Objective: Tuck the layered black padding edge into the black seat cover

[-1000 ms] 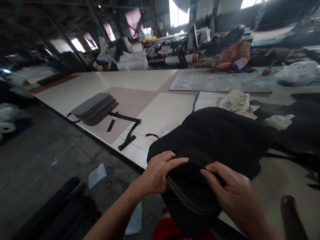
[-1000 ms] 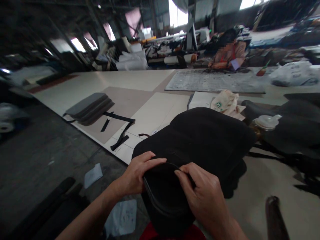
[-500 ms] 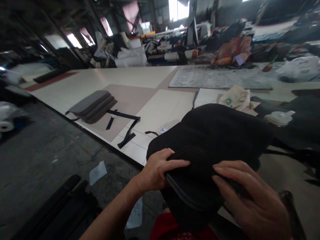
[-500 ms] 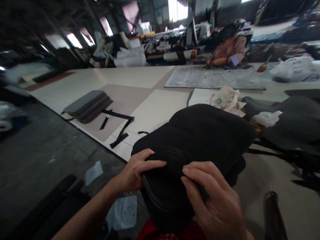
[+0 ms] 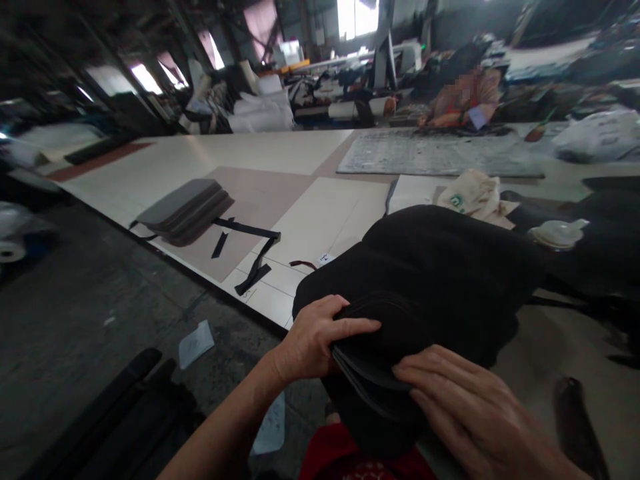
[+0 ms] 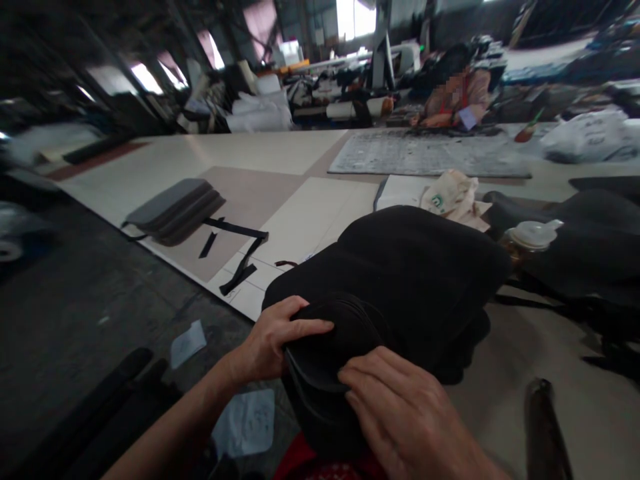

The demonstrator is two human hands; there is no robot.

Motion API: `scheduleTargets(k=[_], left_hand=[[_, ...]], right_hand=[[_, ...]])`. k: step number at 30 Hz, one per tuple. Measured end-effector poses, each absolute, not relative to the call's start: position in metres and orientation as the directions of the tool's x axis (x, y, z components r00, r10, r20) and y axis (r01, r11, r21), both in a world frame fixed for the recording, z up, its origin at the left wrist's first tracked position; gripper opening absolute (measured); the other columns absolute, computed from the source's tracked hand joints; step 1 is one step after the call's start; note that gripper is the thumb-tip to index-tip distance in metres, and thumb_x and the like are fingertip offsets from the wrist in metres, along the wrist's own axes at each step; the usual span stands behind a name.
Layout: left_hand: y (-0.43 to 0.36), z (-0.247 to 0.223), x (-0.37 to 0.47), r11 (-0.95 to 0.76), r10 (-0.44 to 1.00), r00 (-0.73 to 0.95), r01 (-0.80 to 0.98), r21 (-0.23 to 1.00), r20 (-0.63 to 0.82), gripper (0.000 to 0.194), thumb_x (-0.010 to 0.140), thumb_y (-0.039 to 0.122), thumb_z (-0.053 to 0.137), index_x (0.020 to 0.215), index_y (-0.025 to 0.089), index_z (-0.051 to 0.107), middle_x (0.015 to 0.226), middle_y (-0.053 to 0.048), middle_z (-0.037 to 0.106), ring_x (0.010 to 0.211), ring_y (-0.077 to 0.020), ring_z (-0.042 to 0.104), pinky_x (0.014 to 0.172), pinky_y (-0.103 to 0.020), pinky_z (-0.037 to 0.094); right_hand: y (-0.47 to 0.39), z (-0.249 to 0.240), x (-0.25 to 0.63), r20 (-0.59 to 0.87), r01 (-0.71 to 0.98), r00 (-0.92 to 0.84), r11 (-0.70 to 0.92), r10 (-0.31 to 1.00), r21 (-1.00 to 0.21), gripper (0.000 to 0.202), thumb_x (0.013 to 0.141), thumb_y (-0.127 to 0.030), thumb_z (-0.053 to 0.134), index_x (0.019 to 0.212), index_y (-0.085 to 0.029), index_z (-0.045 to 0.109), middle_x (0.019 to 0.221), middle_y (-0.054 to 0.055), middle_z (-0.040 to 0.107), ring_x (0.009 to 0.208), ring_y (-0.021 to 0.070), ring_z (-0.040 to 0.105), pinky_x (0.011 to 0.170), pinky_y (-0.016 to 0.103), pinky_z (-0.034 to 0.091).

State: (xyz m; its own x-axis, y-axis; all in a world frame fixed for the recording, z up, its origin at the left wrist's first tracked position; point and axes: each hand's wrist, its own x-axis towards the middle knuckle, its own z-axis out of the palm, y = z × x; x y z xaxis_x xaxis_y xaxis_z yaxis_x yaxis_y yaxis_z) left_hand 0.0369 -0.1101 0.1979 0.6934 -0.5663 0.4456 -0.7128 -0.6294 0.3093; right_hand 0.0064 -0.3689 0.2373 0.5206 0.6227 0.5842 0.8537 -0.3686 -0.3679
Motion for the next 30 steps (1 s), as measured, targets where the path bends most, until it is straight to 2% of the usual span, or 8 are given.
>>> scheduleTargets(k=[6, 17, 20, 24, 30], left_hand=[[-0.11, 0.197, 0.037, -0.636, -0.564, 0.698, -0.708, 0.308, 0.441, 0.042, 0.086, 0.036, 0.061, 0.127, 0.034, 0.062, 0.095, -0.006, 0.054, 0.086, -0.0184, 0.056, 0.074, -0.03, 0.048], [-0.11, 0.196, 0.034, -0.67, -0.563, 0.717, -0.687, 0.282, 0.411, 0.048, 0.081, 0.037, 0.063, 0.129, 0.033, 0.061, 0.101, -0.007, 0.053, 0.092, -0.02, 0.055, 0.079, -0.031, 0.049], [-0.11, 0.196, 0.032, -0.684, -0.559, 0.725, -0.678, 0.27, 0.403, 0.047, 0.082, 0.038, 0.063, 0.129, 0.033, 0.061, 0.1, -0.007, 0.053, 0.092, -0.0204, 0.055, 0.08, -0.032, 0.049], [-0.11, 0.195, 0.033, -0.685, -0.568, 0.717, -0.684, 0.251, 0.405, 0.051, 0.08, 0.042, 0.065, 0.129, 0.033, 0.06, 0.1, -0.006, 0.053, 0.092, -0.0204, 0.055, 0.08, -0.032, 0.049], [-0.109, 0.192, 0.037, -0.665, -0.572, 0.71, -0.695, 0.274, 0.411, 0.055, 0.077, 0.04, 0.068, 0.131, 0.036, 0.058, 0.104, -0.007, 0.053, 0.093, -0.0217, 0.056, 0.08, -0.034, 0.049]], right_hand=[[-0.364, 0.229, 0.003, 0.549, 0.796, 0.598, -0.351, 0.584, -0.494, 0.015, 0.091, -0.01, 0.051, 0.097, -0.019, 0.062, 0.089, 0.005, 0.071, 0.081, 0.0161, 0.068, 0.069, 0.025, 0.057], [-0.364, 0.23, -0.001, 0.471, 0.744, 0.626, -0.293, 0.622, -0.601, 0.016, 0.092, -0.009, 0.051, 0.09, -0.018, 0.063, 0.087, 0.005, 0.067, 0.079, 0.015, 0.062, 0.071, 0.027, 0.052], [-0.367, 0.232, 0.001, 0.406, 0.686, 0.649, -0.265, 0.643, -0.677, 0.015, 0.093, -0.012, 0.053, 0.088, -0.018, 0.065, 0.086, 0.003, 0.067, 0.08, 0.0136, 0.063, 0.072, 0.025, 0.052], [-0.37, 0.238, 0.008, 0.268, 0.578, 0.689, -0.288, 0.673, -0.763, 0.018, 0.093, -0.016, 0.055, 0.078, -0.019, 0.065, 0.079, 0.001, 0.065, 0.075, 0.0125, 0.062, 0.066, 0.022, 0.05], [-0.37, 0.246, 0.011, 0.139, 0.48, 0.745, -0.379, 0.653, -0.791, 0.016, 0.091, -0.014, 0.055, 0.076, -0.019, 0.061, 0.077, -0.001, 0.063, 0.069, 0.0114, 0.06, 0.062, 0.021, 0.047]])
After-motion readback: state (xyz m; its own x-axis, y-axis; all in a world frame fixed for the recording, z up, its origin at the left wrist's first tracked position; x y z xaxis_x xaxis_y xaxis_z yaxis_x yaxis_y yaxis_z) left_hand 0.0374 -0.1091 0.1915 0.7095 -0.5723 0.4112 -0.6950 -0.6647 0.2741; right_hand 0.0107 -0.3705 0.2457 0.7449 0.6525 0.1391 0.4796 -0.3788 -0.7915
